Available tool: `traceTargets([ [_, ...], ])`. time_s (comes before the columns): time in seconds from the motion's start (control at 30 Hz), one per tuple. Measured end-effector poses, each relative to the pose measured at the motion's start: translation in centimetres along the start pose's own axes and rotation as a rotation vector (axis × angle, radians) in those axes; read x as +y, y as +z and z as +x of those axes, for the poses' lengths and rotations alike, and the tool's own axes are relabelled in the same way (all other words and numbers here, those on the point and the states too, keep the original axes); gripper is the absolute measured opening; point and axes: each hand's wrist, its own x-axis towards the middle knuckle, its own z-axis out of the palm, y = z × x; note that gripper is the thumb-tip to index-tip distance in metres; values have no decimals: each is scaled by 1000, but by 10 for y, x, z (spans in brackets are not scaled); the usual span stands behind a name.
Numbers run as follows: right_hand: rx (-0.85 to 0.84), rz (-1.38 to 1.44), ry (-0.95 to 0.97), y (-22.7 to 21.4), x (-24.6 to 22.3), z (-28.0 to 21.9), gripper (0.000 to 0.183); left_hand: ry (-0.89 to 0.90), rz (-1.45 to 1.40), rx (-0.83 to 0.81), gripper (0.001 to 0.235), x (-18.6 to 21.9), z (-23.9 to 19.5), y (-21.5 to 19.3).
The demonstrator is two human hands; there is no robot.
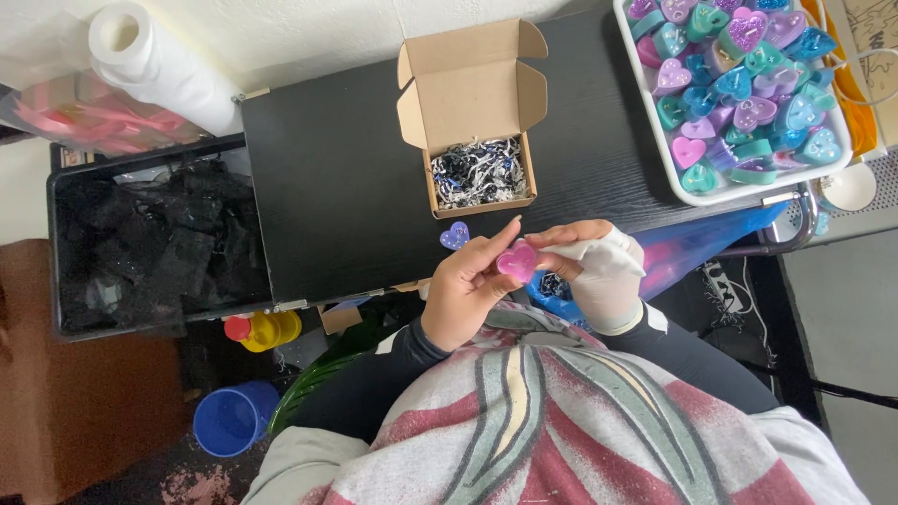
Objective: The person packs heart-shaped candles into a small cardboard box. They wipe the surface with a cloth, place shredded paper into the box, add two candles, close the box, and tie a pink ribbon around it.
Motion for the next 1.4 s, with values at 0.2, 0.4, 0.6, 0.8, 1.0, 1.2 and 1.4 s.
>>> traceTargets([
  [0.2, 220, -5, 204, 3, -15, 17, 21, 278, 331, 137, 55, 18, 7, 1],
  [0.4, 86, -66, 382, -16, -19, 14, 21, 356, 589, 176, 56, 32, 29, 14],
  [0.6, 249, -297, 262, -83, -30, 8, 24, 388, 586, 109, 50, 16, 82, 56],
  [0.8, 282, -680, -13, -118, -64, 10, 3, 353, 450, 18, 54, -19, 143, 109],
  [1.0, 296, -1086, -83, -155, -54, 3, 22, 515, 638, -133, 73, -57, 185, 137],
  [1.2, 153, -1389, -183, -170, -31, -5, 19, 822, 996, -167, 79, -91, 210, 141],
  [1.4, 148, -1427, -121, -149, -44, 5, 16, 834, 1008, -177, 78, -87, 206, 140],
])
